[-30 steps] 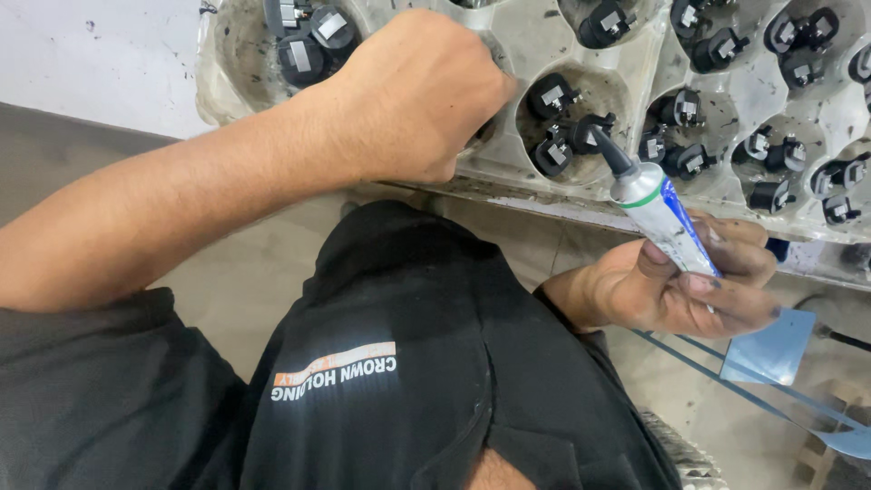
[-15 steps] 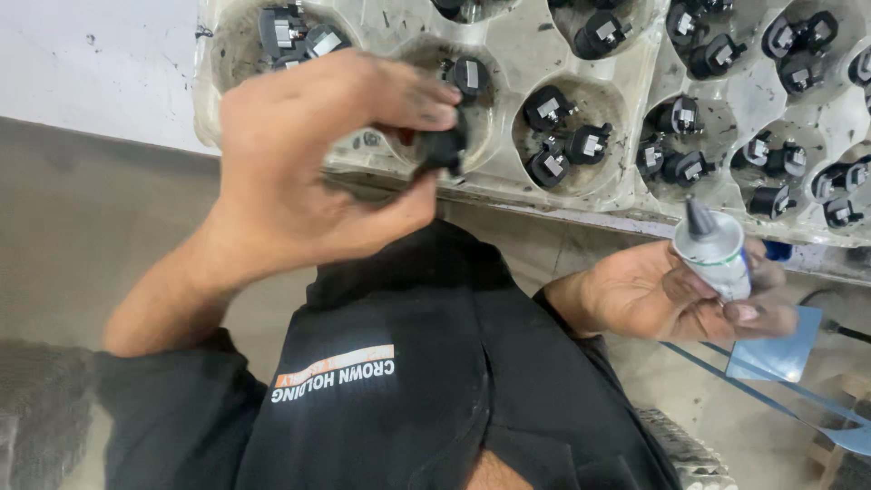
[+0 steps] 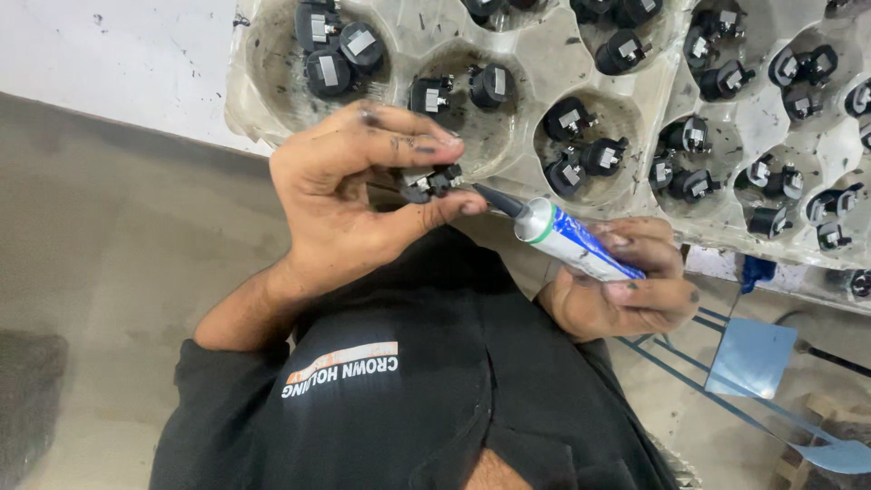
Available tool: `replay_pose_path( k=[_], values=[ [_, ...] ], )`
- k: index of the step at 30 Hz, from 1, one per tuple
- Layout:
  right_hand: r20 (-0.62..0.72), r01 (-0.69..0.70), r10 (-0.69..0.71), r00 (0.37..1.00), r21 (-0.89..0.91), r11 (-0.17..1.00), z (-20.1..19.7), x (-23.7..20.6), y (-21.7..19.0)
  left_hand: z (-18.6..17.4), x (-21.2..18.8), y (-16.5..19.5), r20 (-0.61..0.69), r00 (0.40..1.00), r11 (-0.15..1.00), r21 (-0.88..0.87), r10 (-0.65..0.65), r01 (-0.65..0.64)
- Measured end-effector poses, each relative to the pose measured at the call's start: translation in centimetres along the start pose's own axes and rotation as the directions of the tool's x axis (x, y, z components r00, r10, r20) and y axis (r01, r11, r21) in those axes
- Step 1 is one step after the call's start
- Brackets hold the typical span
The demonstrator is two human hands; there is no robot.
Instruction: The person sits on the floor and applies adhesive from a tube to black plug-shaped components, working one at a time and returning each treated component to a plastic tray. Near the end, the person wipes the adhesive tube with a blue cloth.
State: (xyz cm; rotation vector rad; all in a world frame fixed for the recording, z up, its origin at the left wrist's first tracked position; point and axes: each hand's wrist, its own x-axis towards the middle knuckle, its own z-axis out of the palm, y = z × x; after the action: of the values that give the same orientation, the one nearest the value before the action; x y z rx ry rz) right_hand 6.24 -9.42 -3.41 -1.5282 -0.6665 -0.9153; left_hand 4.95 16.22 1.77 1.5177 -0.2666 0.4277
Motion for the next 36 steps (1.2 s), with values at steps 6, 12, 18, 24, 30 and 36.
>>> replay_pose_path(
  k=[6,12,18,24,30,36],
  values=[
    [0.019,0.058,-0.056,0.998,-0.085,0.995,-0.2,-0.1,0.1,0.0,0.1,0.2,-0.021,0.998,0.993,-0.107,-0.055,0.052],
    [0.034,0.134,-0.134,0.99,0.011,0.991,0.3,0.4,0.3,-0.3,-0.7,0.5,0.011,0.991,0.979,-0.154,-0.132,0.132],
    [-0.02,0.093,-0.094,0.995,-0.056,0.994,0.7,0.2,-0.4,-0.1,-1.4,0.1,-0.005,0.993,0.972,-0.204,-0.12,0.116],
    [-0.12,0.264,-0.267,0.956,-0.038,0.964,1.8,0.6,0.3,-0.1,-1.8,0.2,0.007,0.991,0.974,-0.184,-0.135,0.134],
    [-0.037,0.321,-0.323,0.946,-0.044,0.946,1.4,1.5,0.3,0.0,-1.7,0.4,0.035,0.987,0.967,-0.196,-0.157,0.161],
    [-0.136,0.296,-0.312,0.94,-0.126,0.947,1.4,1.5,0.2,0.0,-1.7,0.4,0.061,0.983,0.956,-0.228,-0.175,0.184]
  ],
)
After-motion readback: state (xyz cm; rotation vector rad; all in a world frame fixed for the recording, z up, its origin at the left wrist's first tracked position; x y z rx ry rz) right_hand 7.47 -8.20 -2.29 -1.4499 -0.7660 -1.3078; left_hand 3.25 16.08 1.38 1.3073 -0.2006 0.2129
